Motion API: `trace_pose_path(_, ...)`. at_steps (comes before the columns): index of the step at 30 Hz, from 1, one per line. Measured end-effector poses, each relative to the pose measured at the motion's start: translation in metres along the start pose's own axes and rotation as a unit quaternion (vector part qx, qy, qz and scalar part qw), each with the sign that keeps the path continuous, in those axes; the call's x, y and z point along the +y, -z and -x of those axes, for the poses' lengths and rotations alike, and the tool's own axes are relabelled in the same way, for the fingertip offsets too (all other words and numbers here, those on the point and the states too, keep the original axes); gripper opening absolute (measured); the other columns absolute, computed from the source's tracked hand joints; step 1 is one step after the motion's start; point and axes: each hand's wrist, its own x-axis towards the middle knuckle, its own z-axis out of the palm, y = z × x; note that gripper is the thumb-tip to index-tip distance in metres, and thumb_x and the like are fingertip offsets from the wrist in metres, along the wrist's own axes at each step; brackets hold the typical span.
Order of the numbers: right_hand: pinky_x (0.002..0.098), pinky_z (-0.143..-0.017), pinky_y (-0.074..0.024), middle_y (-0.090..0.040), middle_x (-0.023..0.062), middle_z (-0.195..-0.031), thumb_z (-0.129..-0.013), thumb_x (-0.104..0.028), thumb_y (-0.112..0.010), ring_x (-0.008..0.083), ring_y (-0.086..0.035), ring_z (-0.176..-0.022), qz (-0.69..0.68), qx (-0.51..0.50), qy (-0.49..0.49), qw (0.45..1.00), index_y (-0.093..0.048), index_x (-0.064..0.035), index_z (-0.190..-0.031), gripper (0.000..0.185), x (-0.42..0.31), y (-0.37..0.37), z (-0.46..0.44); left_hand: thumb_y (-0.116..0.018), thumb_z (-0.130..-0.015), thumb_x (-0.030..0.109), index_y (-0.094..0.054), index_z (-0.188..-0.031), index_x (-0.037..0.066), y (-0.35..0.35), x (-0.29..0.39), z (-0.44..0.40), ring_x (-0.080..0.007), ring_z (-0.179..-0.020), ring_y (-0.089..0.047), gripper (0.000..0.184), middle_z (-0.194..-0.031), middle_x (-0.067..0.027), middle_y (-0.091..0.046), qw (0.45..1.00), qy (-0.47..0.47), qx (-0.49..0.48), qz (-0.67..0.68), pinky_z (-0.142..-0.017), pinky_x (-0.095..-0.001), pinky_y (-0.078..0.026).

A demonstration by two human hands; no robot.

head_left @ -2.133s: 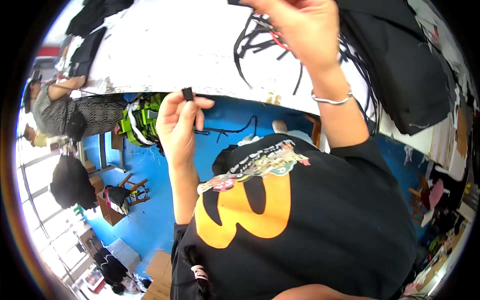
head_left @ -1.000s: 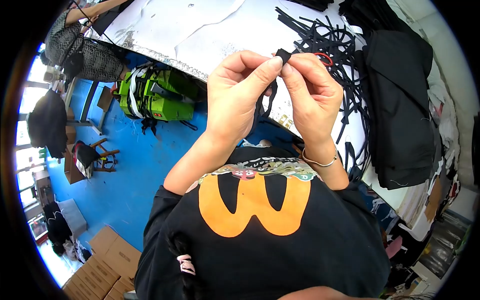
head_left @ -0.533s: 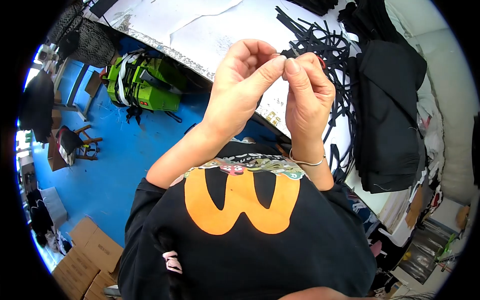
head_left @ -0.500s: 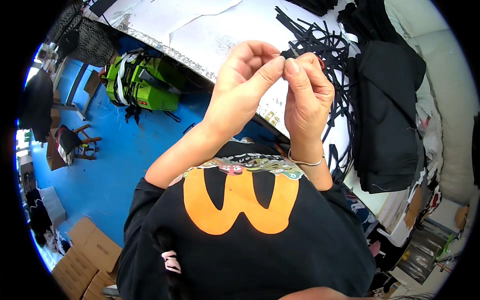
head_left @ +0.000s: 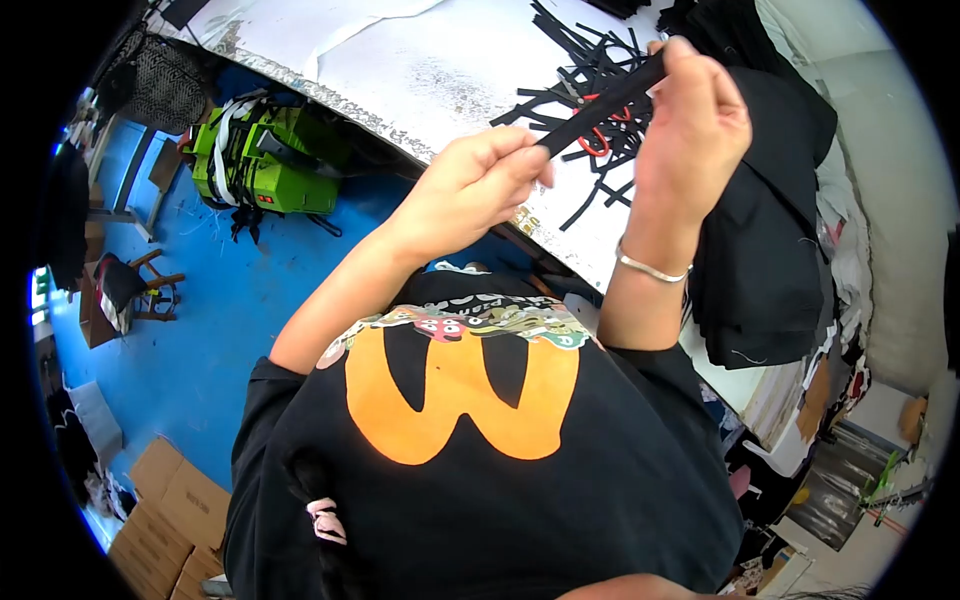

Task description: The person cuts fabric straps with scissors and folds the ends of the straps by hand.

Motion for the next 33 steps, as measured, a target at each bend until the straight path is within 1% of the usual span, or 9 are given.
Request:
trace_pose_path(4, 0.0223, -0.055, -0.0382, -0.056, 0.0046, -0.065, -0.08, 0.001, -0.065, 0.0066, -0.045, -0.056, 0.009, 0.034, 0.047, 0.998, -0.064, 0.0102, -0.079, 0.01, -0.008, 0.03, -0.053, -0.045, -0.1, 0.017, -0.054, -0.088, -0.001, 0.031, -0.03, 0.019, -0.0007, -0.048, -0.026, 0.023, -0.057, 0.0081, -0.032, 0.997, 0.048, -0.022, -0.051, -0.043, -0.0184, -0.021)
trace_pose_path(6, 0.017, -0.048, -0.0317, -0.052, -0.0064, -0.059, -0.085, -0.008, -0.065, 0.0012, -0.043, -0.052, 0.07, 0.003, 0.086, 0.994, -0.067, -0.0017, -0.079, 0.009, -0.02, 0.044, -0.069, -0.046, -0.099, 0.019, -0.056, -0.087, 0.002, 0.049, -0.039, 0.032, -0.0012, -0.053, -0.028, 0.023, -0.061, 0.0092, -0.034, 0.995, 0.084, -0.028, -0.045, -0.047, -0.0181, -0.023)
trace_pose_path(7, 0.0187, -0.046, -0.0244, -0.041, -0.0094, -0.055, -0.087, -0.011, -0.063, 0.0013, -0.034, -0.049, 0.099, 0.037, 0.109, 0.988, -0.064, -0.0047, -0.073, 0.015, -0.02, 0.044, -0.078, -0.046, -0.099, 0.018, -0.057, -0.088, 0.002, 0.058, -0.044, 0.038, -0.0013, -0.052, -0.027, 0.023, -0.06, 0.0091, -0.033, 0.995, 0.079, -0.024, -0.05, -0.047, -0.0185, -0.023)
trace_pose_path(10, 0.025, -0.053, -0.038, -0.052, 0.0048, -0.061, -0.079, 0.003, -0.066, 0.0096, -0.045, -0.052, 0.055, 0.08, 0.111, 0.989, -0.064, 0.0125, -0.08, 0.01, -0.023, 0.056, -0.099, -0.049, -0.097, 0.019, -0.06, -0.093, 0.0, 0.075, -0.051, 0.052, -0.0022, -0.054, -0.031, 0.022, -0.061, 0.0075, -0.037, 0.994, 0.059, 0.014, -0.096, -0.048, -0.0191, -0.025)
trace_pose_path(13, 0.026, -0.052, -0.0384, -0.049, 0.0054, -0.058, -0.077, 0.004, -0.068, 0.0129, -0.045, -0.051, 0.034, 0.09, 0.108, 0.989, -0.065, 0.0134, -0.079, 0.01, -0.027, 0.057, -0.11, -0.055, -0.092, 0.011, -0.066, -0.101, -0.001, 0.084, -0.048, 0.058, -0.0033, -0.055, -0.038, 0.018, -0.065, 0.0022, -0.053, 0.984, 0.022, 0.091, -0.148, -0.049, -0.019, -0.03)
trace_pose_path(14, 0.023, -0.053, -0.0393, -0.051, 0.0012, -0.058, -0.076, -0.001, -0.07, 0.0083, -0.046, -0.054, 0.063, 0.096, 0.101, 0.988, -0.066, 0.0062, -0.073, 0.009, -0.029, 0.058, -0.11, -0.056, -0.091, 0.008, -0.066, -0.101, -0.001, 0.087, -0.05, 0.059, -0.0028, -0.053, -0.039, 0.017, -0.067, -0.0003, -0.058, 0.979, 0.008, 0.126, -0.161, -0.047, -0.0181, -0.029)
trace_pose_path(17, 0.0247, -0.053, -0.0394, -0.048, 0.0022, -0.057, -0.075, 0.001, -0.069, 0.0104, -0.044, -0.052, 0.057, 0.091, 0.103, 0.989, -0.065, 0.0112, -0.076, 0.011, -0.034, 0.051, -0.11, -0.064, -0.086, 0.007, -0.068, -0.099, 0.001, 0.088, -0.043, 0.06, -0.0035, -0.054, -0.042, 0.015, -0.077, -0.0074, -0.067, 0.973, -0.017, 0.199, -0.119, -0.046, -0.0183, -0.031)
trace_pose_path(24, 0.0271, -0.055, -0.0416, -0.052, 0.0058, -0.063, -0.079, 0.002, -0.066, 0.0107, -0.045, -0.054, 0.048, 0.09, 0.129, 0.986, -0.063, 0.0135, -0.078, 0.012, -0.047, 0.041, -0.112, -0.069, -0.084, 0.011, -0.07, -0.095, 0.001, 0.087, -0.039, 0.059, -0.0017, -0.054, -0.045, 0.015, -0.079, -0.007, -0.069, 0.973, -0.07, 0.22, -0.024, -0.046, -0.0163, -0.032)
trace_pose_path(33, 0.0268, -0.057, -0.0399, -0.047, 0.0028, -0.061, -0.082, 0.001, -0.064, 0.0093, -0.039, -0.053, 0.037, 0.088, 0.089, 0.991, -0.062, 0.0133, -0.084, 0.013, -0.045, 0.06, -0.111, -0.069, -0.083, 0.009, -0.07, -0.096, 0.001, 0.081, -0.032, 0.055, -0.0014, -0.057, -0.046, 0.015, -0.08, -0.0068, -0.07, 0.952, -0.108, 0.281, -0.049, -0.048, -0.016, -0.035)
